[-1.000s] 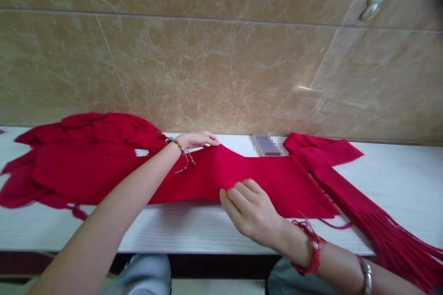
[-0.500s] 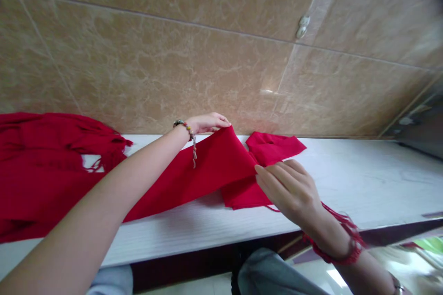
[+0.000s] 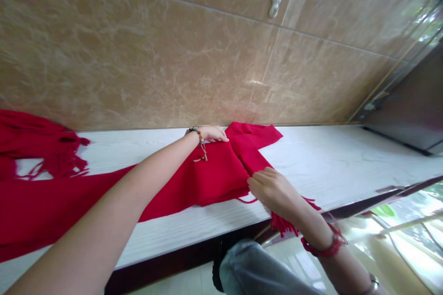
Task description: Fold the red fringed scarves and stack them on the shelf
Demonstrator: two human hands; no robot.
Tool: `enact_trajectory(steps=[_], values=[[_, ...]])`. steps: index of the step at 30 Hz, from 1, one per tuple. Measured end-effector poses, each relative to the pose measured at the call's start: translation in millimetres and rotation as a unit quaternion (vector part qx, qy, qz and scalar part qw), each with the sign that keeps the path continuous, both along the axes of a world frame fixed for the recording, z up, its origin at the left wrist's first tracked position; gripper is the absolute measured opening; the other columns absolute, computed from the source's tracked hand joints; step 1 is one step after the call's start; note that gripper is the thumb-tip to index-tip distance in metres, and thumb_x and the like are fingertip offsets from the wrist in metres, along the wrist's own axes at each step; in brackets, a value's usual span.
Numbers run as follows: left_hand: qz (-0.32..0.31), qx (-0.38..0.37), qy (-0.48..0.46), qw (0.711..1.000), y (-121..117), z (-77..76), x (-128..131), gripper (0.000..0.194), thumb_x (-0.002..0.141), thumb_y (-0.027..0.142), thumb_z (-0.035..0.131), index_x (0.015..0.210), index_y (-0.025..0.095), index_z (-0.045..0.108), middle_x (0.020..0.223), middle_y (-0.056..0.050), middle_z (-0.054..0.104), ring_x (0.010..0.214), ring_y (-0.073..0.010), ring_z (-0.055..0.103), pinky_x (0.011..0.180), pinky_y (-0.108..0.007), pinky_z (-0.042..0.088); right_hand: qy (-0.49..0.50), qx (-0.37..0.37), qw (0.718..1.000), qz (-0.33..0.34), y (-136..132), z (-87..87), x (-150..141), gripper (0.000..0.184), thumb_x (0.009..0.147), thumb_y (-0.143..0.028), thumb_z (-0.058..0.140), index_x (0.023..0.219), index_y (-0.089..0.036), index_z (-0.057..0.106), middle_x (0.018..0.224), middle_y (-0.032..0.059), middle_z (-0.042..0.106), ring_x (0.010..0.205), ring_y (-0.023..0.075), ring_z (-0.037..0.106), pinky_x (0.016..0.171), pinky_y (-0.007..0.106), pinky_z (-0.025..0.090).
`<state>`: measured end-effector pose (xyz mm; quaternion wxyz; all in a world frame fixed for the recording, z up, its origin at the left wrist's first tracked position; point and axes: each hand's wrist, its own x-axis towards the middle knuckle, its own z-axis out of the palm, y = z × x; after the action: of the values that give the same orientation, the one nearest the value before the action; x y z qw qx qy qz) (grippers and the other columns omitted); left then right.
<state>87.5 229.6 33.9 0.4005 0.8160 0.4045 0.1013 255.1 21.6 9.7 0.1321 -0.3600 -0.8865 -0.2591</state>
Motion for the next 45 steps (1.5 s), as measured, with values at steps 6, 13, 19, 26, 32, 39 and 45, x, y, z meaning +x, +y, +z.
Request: enact_trajectory(steps=[6,13,19,26,32,39,45], values=[[-0.020,0.080,0.042,0.996,2.0,-19.6,2.8,0.016,0.066,0.029,0.058,0.066,0.014,0.062,0.065,0.000,0.063,0.065,-0.0126,0.053,0.060,-0.020,0.037,-0.015,-0.050,0.998,-0.018,2.3,-5.9,-2.1,0.024,0.081,-0.003,0.045,0.063,-0.016,0.053,0.058,-0.0002,0.052,0.050,0.0131,0.041,0.056,0.030,0.027],[-0.009,0.207,0.045,0.977,-21.1,-11.1,-1.2,0.022,0.075,0.027,0.055,0.089,0.013,0.061,0.089,-0.007,0.064,0.083,-0.0183,0.056,0.074,-0.023,0.039,-0.028,-0.099,0.992,-0.073,1.4,-0.4,-2.2,0.018,0.078,-0.005,0.049,0.066,-0.016,0.056,0.065,0.0021,0.057,0.060,0.0144,0.049,0.058,0.029,0.034],[-0.038,0.353,0.106,0.929,-81.3,3.4,-60.9,0.030,0.083,0.028,0.049,0.109,0.015,0.055,0.109,-0.010,0.057,0.099,-0.0201,0.052,0.088,-0.028,0.035,0.036,-0.103,0.994,-0.014,-3.8,22.3,-29.3,0.026,0.077,-0.014,0.057,0.103,-0.010,0.059,0.098,0.0119,0.061,0.088,0.0221,0.057,0.073,0.034,0.047],[-0.045,0.342,0.212,0.914,-173.4,-4.2,-137.2,0.037,0.085,0.036,0.050,0.118,0.020,0.052,0.122,-0.008,0.051,0.109,-0.0185,0.050,0.093,-0.028,0.035,0.026,-0.170,0.981,0.089,3.8,6.5,-62.1,0.033,0.079,-0.015,0.056,0.112,-0.009,0.056,0.112,0.0133,0.061,0.102,0.0221,0.057,0.088,0.036,0.047],[-0.038,0.360,0.255,0.897,-217.8,-33.6,-172.8,0.047,0.082,0.039,0.055,0.125,0.021,0.048,0.131,-0.011,0.047,0.120,-0.0256,0.042,0.097,-0.038,0.036,-0.012,-0.190,0.981,0.039,2.1,11.2,-59.2,0.032,0.080,-0.019,0.056,0.111,-0.010,0.057,0.111,0.0135,0.062,0.098,0.0223,0.060,0.081,0.034,0.052],[-0.019,0.362,0.258,0.895,-230.6,-45.8,-186.0,0.044,0.076,0.002,0.048,0.115,0.022,0.056,0.123,-0.011,0.054,0.113,-0.0211,0.051,0.094,-0.034,0.042,-0.025,-0.162,0.982,0.098,-5.7,22.5,-100.3,0.024,0.080,-0.020,0.058,0.101,-0.010,0.061,0.105,0.0126,0.064,0.097,0.0213,0.058,0.085,0.033,0.048],[-0.005,0.368,0.265,0.891,-230.1,-43.0,-194.3,0.049,0.076,-0.001,0.043,0.116,0.024,0.055,0.122,-0.010,0.056,0.111,-0.0213,0.053,0.087,-0.035,0.045,-0.081,-0.128,0.981,0.123,-2.3,-1.5,-128.5,0.015,0.080,-0.009,0.053,0.092,-0.011,0.062,0.097,0.0114,0.065,0.091,0.0211,0.059,0.080,0.036,0.048]])
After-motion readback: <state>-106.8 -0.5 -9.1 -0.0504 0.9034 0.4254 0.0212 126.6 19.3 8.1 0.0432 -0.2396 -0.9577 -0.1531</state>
